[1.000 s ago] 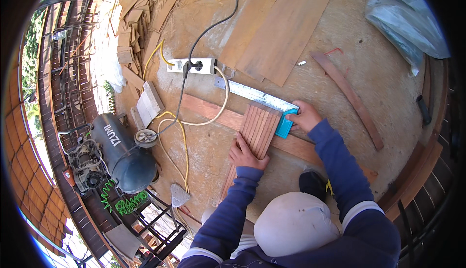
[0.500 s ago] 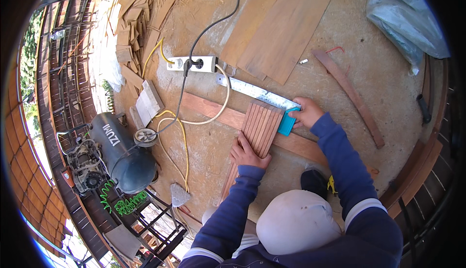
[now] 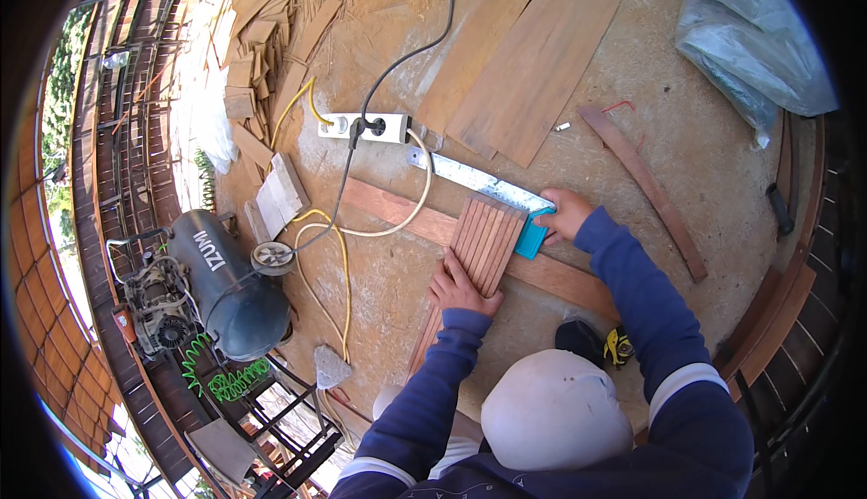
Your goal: The person moves an air compressor, then crouches to align wooden planks on the floor, using a square tool to check for precision.
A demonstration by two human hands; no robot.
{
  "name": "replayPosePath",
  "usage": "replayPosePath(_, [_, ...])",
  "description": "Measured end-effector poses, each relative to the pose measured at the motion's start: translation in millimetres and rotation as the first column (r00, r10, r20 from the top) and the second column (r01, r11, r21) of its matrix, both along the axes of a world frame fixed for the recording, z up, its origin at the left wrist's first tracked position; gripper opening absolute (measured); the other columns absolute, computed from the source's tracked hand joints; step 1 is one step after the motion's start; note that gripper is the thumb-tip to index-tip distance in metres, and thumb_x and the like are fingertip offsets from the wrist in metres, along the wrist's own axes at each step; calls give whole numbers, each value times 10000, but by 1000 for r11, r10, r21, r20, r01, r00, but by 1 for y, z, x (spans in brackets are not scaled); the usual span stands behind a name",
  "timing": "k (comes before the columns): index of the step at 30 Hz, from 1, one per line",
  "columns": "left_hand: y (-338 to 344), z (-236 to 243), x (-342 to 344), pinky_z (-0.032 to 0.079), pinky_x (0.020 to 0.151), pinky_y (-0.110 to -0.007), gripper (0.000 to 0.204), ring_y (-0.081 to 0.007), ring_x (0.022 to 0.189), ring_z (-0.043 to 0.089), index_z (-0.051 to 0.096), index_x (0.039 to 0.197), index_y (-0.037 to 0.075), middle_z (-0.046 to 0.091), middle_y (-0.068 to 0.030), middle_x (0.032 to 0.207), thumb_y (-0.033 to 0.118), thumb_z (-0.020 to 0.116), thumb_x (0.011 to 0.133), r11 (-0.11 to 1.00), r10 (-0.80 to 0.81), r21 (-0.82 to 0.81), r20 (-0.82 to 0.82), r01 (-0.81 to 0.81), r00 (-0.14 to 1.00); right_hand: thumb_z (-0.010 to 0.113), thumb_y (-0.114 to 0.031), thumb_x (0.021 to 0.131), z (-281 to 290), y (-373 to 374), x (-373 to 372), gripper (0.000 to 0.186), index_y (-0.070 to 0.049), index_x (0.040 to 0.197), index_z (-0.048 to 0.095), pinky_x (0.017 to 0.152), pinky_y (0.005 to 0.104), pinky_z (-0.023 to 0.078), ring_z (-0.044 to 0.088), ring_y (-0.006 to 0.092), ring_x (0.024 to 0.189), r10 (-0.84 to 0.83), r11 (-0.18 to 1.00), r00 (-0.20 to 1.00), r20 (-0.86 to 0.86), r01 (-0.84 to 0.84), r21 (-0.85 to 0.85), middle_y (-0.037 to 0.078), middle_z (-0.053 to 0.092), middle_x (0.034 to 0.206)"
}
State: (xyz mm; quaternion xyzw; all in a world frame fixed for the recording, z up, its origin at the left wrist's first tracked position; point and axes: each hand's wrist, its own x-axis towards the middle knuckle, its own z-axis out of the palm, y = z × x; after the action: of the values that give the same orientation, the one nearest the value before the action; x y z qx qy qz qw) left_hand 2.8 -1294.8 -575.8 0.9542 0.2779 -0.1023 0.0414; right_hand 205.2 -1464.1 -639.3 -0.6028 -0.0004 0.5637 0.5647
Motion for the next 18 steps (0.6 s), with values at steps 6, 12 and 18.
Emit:
replayPosePath(6, [0, -2, -2, 296, 1026, -529, 1226, -405, 1165, 424, 212, 1527, 37, 389, -240, 1351, 409, 823, 531, 1000, -2, 13, -13, 3, 1000, 645, -66, 902, 0, -1, 1, 263, 3, 1142, 560, 637, 339, 610, 704, 202, 804, 31, 1000, 999, 6, -31, 4, 110, 679, 957])
replayPosePath(12, [0, -1, -2, 305, 1021, -525, 1232, -401, 1160, 429, 214, 1528, 45, 398, -234, 1339, 402, 837, 527, 1000, -8, 4, 8, 8, 1000, 650, -72, 901, 5, -3, 4, 282, 16, 1155, 564, 642, 334, 607, 697, 198, 784, 55, 998, 998, -2, -55, -16, 112, 680, 955])
replayPosePath(18, [-1, -1, -2, 316, 1016, -531, 1229, -406, 1165, 428, 223, 1528, 56, 410, -229, 1318, 389, 836, 515, 1000, 6, -11, 42, -6, 999, 644, -74, 906, 3, -3, 7, 256, 15, 1134, 568, 641, 335, 607, 699, 201, 782, 67, 998, 998, -3, -67, -4, 106, 679, 955])
